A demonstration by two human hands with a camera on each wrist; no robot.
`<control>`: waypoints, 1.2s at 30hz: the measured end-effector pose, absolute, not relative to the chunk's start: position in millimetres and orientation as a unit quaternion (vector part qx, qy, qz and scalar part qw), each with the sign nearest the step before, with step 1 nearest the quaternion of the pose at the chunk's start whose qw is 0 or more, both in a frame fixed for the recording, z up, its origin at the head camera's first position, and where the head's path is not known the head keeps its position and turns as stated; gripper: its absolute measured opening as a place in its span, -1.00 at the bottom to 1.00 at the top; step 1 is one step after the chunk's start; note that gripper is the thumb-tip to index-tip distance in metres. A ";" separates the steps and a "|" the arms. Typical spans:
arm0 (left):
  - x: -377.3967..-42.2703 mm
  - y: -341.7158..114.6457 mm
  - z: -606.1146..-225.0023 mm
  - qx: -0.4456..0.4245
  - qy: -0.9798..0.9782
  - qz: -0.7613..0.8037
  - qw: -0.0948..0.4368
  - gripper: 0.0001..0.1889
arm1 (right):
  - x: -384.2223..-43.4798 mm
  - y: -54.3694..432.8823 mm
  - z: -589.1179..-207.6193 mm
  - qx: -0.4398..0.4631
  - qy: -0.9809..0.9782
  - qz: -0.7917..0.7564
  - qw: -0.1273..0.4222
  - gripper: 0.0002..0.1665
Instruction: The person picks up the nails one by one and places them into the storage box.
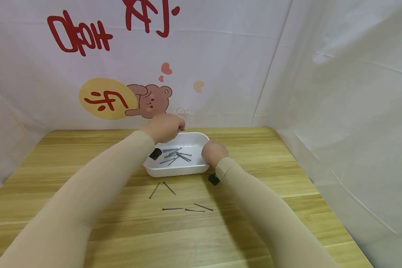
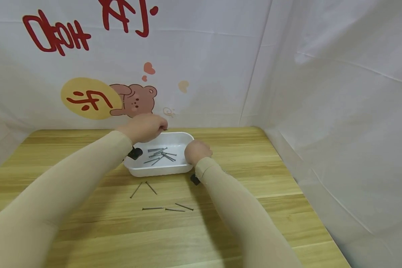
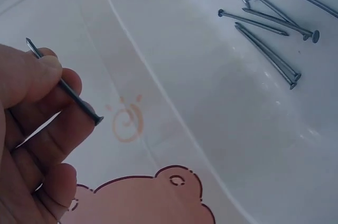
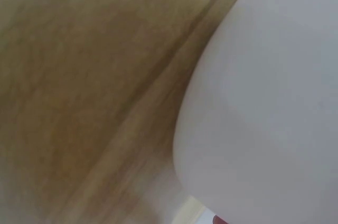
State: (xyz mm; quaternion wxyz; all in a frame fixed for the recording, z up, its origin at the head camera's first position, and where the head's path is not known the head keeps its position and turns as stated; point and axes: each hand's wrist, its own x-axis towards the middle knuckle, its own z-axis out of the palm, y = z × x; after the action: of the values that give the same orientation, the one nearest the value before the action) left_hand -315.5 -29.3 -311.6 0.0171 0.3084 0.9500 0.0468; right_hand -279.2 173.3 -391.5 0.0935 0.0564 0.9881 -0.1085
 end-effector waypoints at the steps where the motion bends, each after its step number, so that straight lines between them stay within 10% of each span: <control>1: -316.8 -28.8 -313.8 0.309 0.950 0.049 0.018 -0.78 | -279.4 173.3 -391.8 0.057 0.988 -0.109 0.093 -0.68; 36: -337.4 5.8 -370.0 0.338 0.935 -0.045 0.095 -0.85 | -282.7 174.5 -394.1 0.053 0.989 -0.103 0.091 -0.74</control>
State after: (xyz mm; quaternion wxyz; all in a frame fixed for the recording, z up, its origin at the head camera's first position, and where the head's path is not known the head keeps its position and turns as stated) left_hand -337.4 5.8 -370.0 0.0949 0.3375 0.9354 -0.0448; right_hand -282.7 174.5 -394.1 0.0914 0.0532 0.9890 -0.1032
